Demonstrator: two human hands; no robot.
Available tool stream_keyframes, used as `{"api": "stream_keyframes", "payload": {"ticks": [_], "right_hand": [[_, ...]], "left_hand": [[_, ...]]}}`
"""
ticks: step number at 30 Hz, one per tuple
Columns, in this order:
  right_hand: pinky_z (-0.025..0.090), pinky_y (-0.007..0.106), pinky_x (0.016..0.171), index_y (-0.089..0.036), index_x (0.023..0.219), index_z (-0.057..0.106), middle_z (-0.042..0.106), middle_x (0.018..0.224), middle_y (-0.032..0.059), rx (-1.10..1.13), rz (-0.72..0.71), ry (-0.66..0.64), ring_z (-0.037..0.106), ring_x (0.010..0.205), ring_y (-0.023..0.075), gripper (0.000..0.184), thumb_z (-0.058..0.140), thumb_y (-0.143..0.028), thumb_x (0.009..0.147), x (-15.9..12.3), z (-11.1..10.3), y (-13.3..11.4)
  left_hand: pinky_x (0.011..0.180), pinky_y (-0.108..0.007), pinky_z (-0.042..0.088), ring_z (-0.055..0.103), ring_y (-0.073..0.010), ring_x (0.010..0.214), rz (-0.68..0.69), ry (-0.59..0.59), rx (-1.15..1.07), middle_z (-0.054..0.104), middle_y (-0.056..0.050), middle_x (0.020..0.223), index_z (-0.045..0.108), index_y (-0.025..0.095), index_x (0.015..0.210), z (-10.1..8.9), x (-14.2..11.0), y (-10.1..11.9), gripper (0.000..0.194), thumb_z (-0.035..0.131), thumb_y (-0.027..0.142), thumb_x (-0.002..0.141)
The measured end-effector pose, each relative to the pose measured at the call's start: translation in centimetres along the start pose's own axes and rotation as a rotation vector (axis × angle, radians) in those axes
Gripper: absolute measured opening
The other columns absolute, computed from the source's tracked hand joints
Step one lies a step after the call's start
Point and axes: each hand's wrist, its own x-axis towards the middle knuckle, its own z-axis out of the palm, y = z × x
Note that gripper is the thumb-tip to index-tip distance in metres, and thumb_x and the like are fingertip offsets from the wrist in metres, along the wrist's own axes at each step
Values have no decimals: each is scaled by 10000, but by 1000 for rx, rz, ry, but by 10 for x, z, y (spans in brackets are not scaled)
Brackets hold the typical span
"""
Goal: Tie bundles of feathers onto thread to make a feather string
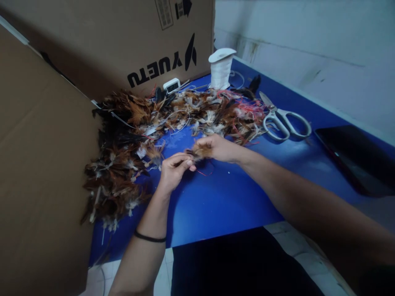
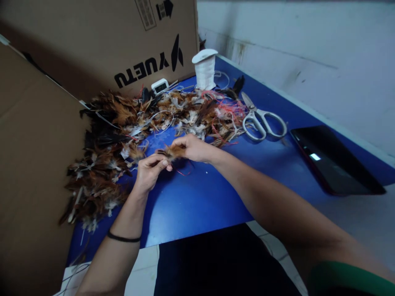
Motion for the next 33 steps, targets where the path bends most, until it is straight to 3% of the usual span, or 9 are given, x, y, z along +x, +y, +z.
{"api": "stream_keyframes", "payload": {"ticks": [4,8,13,18,22,27,30,33], "right_hand": [[361,210,558,-125,762,629,551,626,-22,-22,-15,54,449,568,67,204,616,-328,742,0,9,-1],[293,203,504,-118,754,653,533,594,-27,-162,-35,123,396,521,54,217,573,-316,792,-3,18,-5],[227,208,482,-124,722,624,397,496,-72,-338,-8,243,317,465,42,164,538,-239,801,-6,26,-12],[191,217,488,-142,617,527,305,475,-81,-348,18,332,259,471,43,222,567,-285,782,-4,33,-9],[163,226,491,-163,522,342,256,501,-71,-276,37,454,225,500,46,403,605,-371,746,1,40,3],[150,227,488,-159,547,416,261,517,-71,-89,72,480,218,508,45,349,626,-380,718,4,44,5],[177,216,477,-155,558,442,330,507,-73,136,78,452,259,488,36,307,648,-340,689,3,40,-1],[164,209,438,-165,533,407,321,461,-89,331,123,412,250,432,22,366,699,-352,653,2,35,-4]], "left_hand": [[628,-274,528,600,-102,552,-108,162,-138,665,-16,692,703,168,726,1,1,-8,193,753,347,676],[652,-266,525,603,-104,581,-107,235,-93,659,-11,685,701,161,748,2,3,-13,199,735,349,691],[636,-259,512,600,-109,606,-23,295,71,651,-20,716,691,157,724,4,3,-13,177,681,332,745],[650,-244,483,596,-120,676,150,355,461,648,-27,710,684,170,693,5,1,-7,153,634,281,785],[619,-225,465,579,-107,654,269,362,597,635,-25,710,676,173,712,8,-2,-1,138,595,226,810],[632,-230,478,588,-108,671,336,343,614,637,-32,733,683,180,727,10,-3,2,117,600,207,805],[648,-239,497,601,-115,693,262,318,473,642,-34,746,694,179,736,9,-2,2,112,628,248,793],[653,-265,525,618,-121,682,79,310,147,646,-35,779,681,170,727,6,0,-1,186,614,325,807]]}}
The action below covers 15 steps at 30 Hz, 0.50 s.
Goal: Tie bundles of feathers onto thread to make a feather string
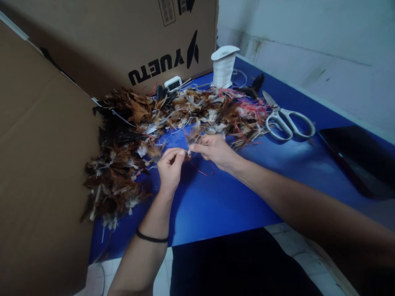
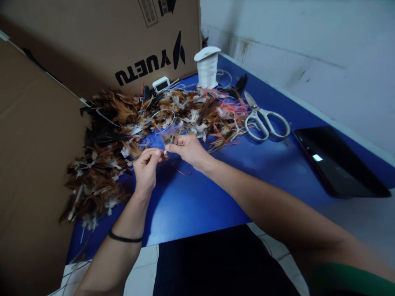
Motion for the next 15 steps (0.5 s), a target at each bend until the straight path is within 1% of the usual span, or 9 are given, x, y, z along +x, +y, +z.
{"api": "stream_keyframes", "payload": {"ticks": [3,5,10,12,15], "right_hand": [[127,206,404,-174,532,383,283,436,-106,100,66,-46,218,396,12,413,740,-353,636,2,-4,2],[122,202,396,-176,532,368,281,437,-107,129,85,-69,214,394,8,433,754,-340,637,3,-6,3],[119,198,388,-174,542,362,278,449,-107,165,111,-123,202,399,4,443,761,-333,651,5,-7,6],[118,197,386,-168,543,381,290,446,-105,166,116,-137,209,396,3,429,762,-333,649,6,-8,6],[124,195,385,-156,542,418,324,445,-95,156,116,-161,228,394,2,400,760,-335,645,6,-9,6]], "left_hand": [[676,-296,549,630,-122,647,-232,-21,-265,654,-27,745,657,162,762,0,2,-4,217,634,376,786],[693,-302,554,637,-120,636,-314,-45,-354,651,-12,706,637,161,788,0,3,-5,233,687,384,740],[629,-260,553,644,-109,598,-379,-79,-445,642,13,690,606,170,901,1,4,-4,376,784,361,631],[599,-245,546,632,-103,569,-390,-98,-421,645,6,663,627,152,896,1,4,-4,367,775,369,640],[538,-222,517,591,-88,501,-365,-121,-344,630,10,595,648,131,811,0,3,-6,287,740,372,686]]}}
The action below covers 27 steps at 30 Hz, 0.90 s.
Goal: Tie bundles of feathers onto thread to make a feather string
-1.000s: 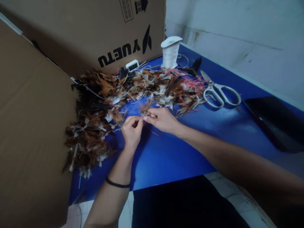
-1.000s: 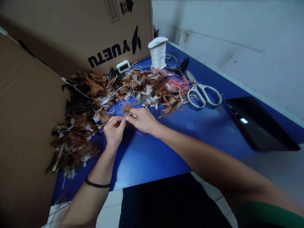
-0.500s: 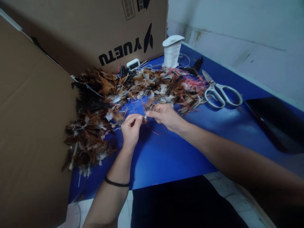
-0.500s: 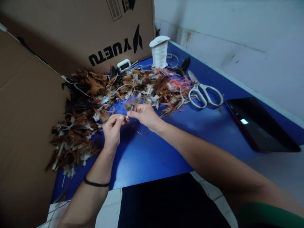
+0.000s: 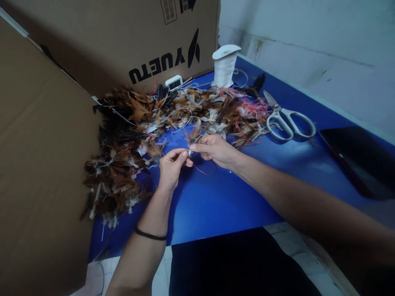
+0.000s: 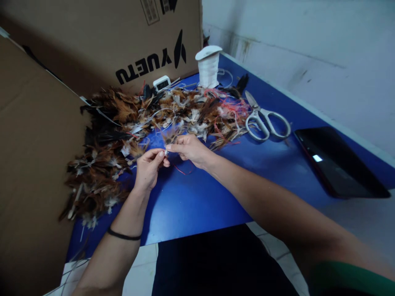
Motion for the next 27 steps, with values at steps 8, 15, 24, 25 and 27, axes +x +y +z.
{"api": "stream_keyframes", "payload": {"ticks": [8,15,24,25,27], "right_hand": [[127,193,386,-151,545,449,320,442,-99,-8,64,-49,215,391,1,345,750,-295,631,-1,1,-1],[111,197,393,-127,631,534,365,468,-86,-23,117,-111,193,405,5,223,702,-269,666,-4,4,-2],[124,176,397,-149,628,458,335,500,-90,17,196,-115,186,425,8,284,709,-261,697,-8,9,-6],[128,173,395,-153,623,445,322,492,-93,20,206,-114,185,421,8,285,700,-246,710,-9,10,-6],[131,167,388,-158,617,429,285,474,-101,36,221,-111,176,410,8,279,675,-216,733,-9,10,-6]], "left_hand": [[473,-199,477,536,-75,444,174,91,115,571,44,525,619,155,756,-2,0,-3,209,682,354,755],[441,-198,478,550,-50,463,406,93,192,593,2,791,620,146,753,3,-3,-4,140,677,273,769],[428,-176,462,529,-25,451,634,93,302,603,-7,820,623,142,776,2,-2,-6,62,662,189,785],[426,-177,463,530,-25,448,631,91,290,609,-9,820,621,142,776,3,-2,-6,59,659,186,787],[419,-179,459,532,-28,440,614,86,249,620,-10,815,615,141,778,4,-3,-5,52,648,177,796]]}}
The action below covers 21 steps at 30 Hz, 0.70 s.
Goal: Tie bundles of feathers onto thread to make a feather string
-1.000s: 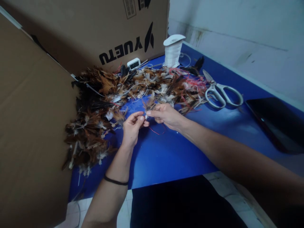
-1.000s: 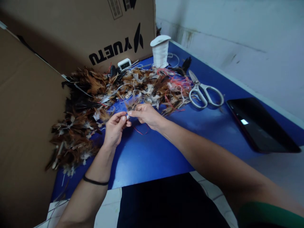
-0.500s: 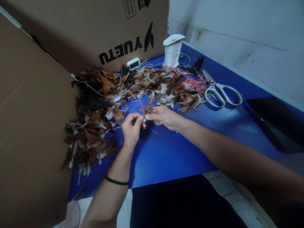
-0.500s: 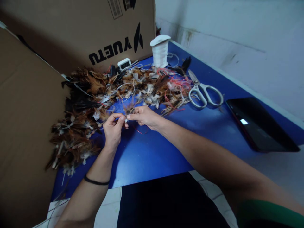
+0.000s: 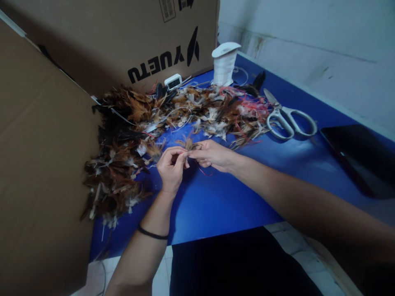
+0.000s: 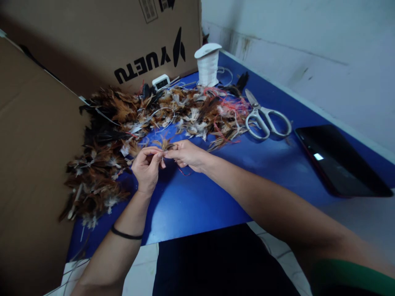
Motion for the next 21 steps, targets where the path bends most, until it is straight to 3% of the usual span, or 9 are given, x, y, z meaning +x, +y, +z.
{"api": "stream_keyframes", "payload": {"ticks": [14,21], "right_hand": [[163,133,367,-152,628,445,297,423,-104,106,117,-79,208,372,2,255,660,-203,755,-1,-2,-2],[135,163,384,-155,599,433,311,444,-95,-89,41,-32,213,386,7,254,625,-204,758,-3,-6,-8]], "left_hand": [[409,-187,457,553,-43,428,-43,16,-145,667,-19,819,575,147,792,5,-4,4,65,637,161,806],[454,-188,451,534,-44,440,-119,-14,-86,652,-1,732,552,158,790,3,-3,0,124,637,244,814]]}}
